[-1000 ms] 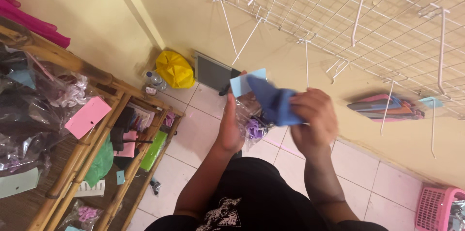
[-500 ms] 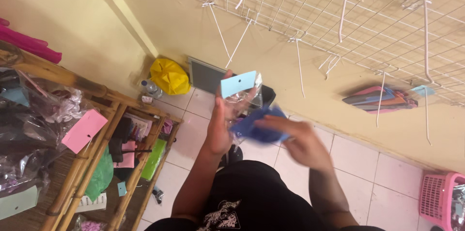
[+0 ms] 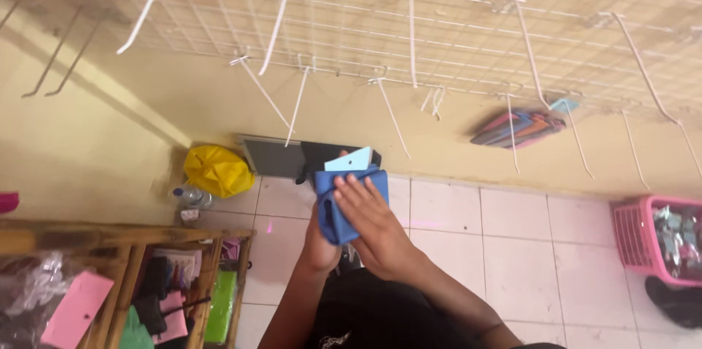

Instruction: The person wipes packaged hair accessories with a cloth and hangs them onto a wire display rack.

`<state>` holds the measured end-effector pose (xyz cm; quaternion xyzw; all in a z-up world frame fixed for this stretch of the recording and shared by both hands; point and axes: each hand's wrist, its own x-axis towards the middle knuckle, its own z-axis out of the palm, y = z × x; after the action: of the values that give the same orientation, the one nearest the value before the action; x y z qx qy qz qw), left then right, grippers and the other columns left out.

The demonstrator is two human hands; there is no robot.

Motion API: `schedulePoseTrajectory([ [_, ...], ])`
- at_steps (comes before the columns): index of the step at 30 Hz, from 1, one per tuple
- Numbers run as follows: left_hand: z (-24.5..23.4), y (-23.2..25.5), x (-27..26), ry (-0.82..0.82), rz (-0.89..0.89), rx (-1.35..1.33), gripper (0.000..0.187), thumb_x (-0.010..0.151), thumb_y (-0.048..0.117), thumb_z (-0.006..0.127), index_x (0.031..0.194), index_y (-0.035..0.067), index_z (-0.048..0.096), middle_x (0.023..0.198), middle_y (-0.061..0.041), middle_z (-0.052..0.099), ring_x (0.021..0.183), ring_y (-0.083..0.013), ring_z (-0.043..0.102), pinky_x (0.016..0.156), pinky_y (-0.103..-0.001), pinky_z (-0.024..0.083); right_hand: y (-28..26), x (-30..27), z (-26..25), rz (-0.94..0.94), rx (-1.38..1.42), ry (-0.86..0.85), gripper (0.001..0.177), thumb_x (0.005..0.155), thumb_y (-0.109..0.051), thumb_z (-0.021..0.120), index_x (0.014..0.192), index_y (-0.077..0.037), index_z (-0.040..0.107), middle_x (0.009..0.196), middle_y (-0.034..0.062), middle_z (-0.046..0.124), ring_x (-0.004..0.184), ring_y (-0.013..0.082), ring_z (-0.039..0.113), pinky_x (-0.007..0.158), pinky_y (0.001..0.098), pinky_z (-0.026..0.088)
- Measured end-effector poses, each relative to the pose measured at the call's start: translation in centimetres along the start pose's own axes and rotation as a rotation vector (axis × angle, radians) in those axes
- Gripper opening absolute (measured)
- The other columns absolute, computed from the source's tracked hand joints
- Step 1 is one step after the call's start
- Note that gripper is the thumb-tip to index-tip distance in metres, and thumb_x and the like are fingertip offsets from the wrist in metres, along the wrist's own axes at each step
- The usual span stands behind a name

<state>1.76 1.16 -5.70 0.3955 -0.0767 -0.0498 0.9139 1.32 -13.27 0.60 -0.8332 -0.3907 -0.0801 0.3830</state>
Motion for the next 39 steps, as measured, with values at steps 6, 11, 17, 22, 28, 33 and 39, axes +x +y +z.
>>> schedulePoseTrajectory([
  [6,1.4,-2.5,-0.3,-0.234,-0.098,0.11,0.068,0.114,0.05,0.019,0.165,0.006,0.024,0.172,-0.013,0.029,0.159,-0.0233,0.03,0.129,-0.038,0.025,1.3,-0.3,-1.0,0.21,-0.026,0.329,0.064,0.095,0.007,0.054,0.156,0.006,0.037,0.166,0.0295,0.031,0.158,0.0487,0.019,0.129,0.0548,0.014],
  [11,2.4,0.2,1.4,-0.109,-0.097,-0.098,0.067,0.11,0.048,0.02,0.165,0.011,0.018,0.168,-0.013,0.031,0.153,-0.0254,0.035,0.127,-0.041,0.029,2.1,-2.4,-1.3,0.058,-0.026,0.081,0.06,0.09,0.003,0.056,0.15,0.003,0.048,0.159,0.0257,0.045,0.155,0.0438,0.031,0.129,0.0572,0.017],
  [17,2.2,0.4,1.6,0.013,-0.06,-0.129,0.068,0.11,0.052,0.021,0.166,0.012,0.021,0.162,-0.017,0.04,0.147,-0.0298,0.041,0.122,-0.045,0.034,5.8,-4.7,-0.6,0.561,0.988,0.735,0.038,0.113,-0.01,0.043,0.139,0.015,0.051,0.134,0.0212,0.064,0.122,0.0225,0.064,0.105,0.0396,0.052],
  [22,2.7,-1.8,0.9,-0.046,-0.155,-0.243,0.065,0.111,0.049,0.023,0.166,0.014,0.02,0.164,-0.015,0.04,0.119,-0.033,0.049,0.103,-0.047,0.042,4.2,-3.3,-0.5,0.284,0.453,0.732,0.048,0.108,-0.005,0.041,0.155,0.007,0.037,0.156,0.023,0.047,0.145,0.0296,0.048,0.119,0.045,0.04],
  [28,2.0,-0.9,2.5,-0.196,0.28,0.129,0.063,0.112,0.044,0.042,0.161,0.009,0.022,0.169,-0.009,0.019,0.15,-0.0266,0.032,0.123,-0.048,0.031,1.2,-1.9,-1.0,0.089,0.028,-0.062,0.068,0.081,0.006,0.062,0.148,0.003,0.048,0.159,0.0194,0.044,0.153,0.0377,0.034,0.126,0.0588,0.018],
  [33,0.5,-0.8,2.5,0.379,-0.323,-0.378,0.071,0.104,0.058,0.025,0.152,0.008,0.039,0.143,-0.017,0.054,0.132,-0.037,0.048,0.108,-0.049,0.04,5.0,-5.0,-4.2,0.518,0.389,-0.079,0.034,0.095,0.002,0.053,0.124,0.002,0.072,0.103,0.0229,0.063,0.102,0.033,0.058,0.096,0.0494,0.035],
  [39,-0.5,-3.9,1.5,0.161,-0.136,-0.109,0.064,0.107,0.051,0.033,0.147,0.003,0.05,0.144,-0.018,0.06,0.141,-0.0239,0.055,0.113,-0.039,0.048,6.4,-5.1,-2.2,0.653,0.363,0.647,0.028,0.112,-0.009,0.042,0.12,0.005,0.065,0.092,0.0081,0.072,0.082,0.0094,0.063,0.071,0.0251,0.052],
])
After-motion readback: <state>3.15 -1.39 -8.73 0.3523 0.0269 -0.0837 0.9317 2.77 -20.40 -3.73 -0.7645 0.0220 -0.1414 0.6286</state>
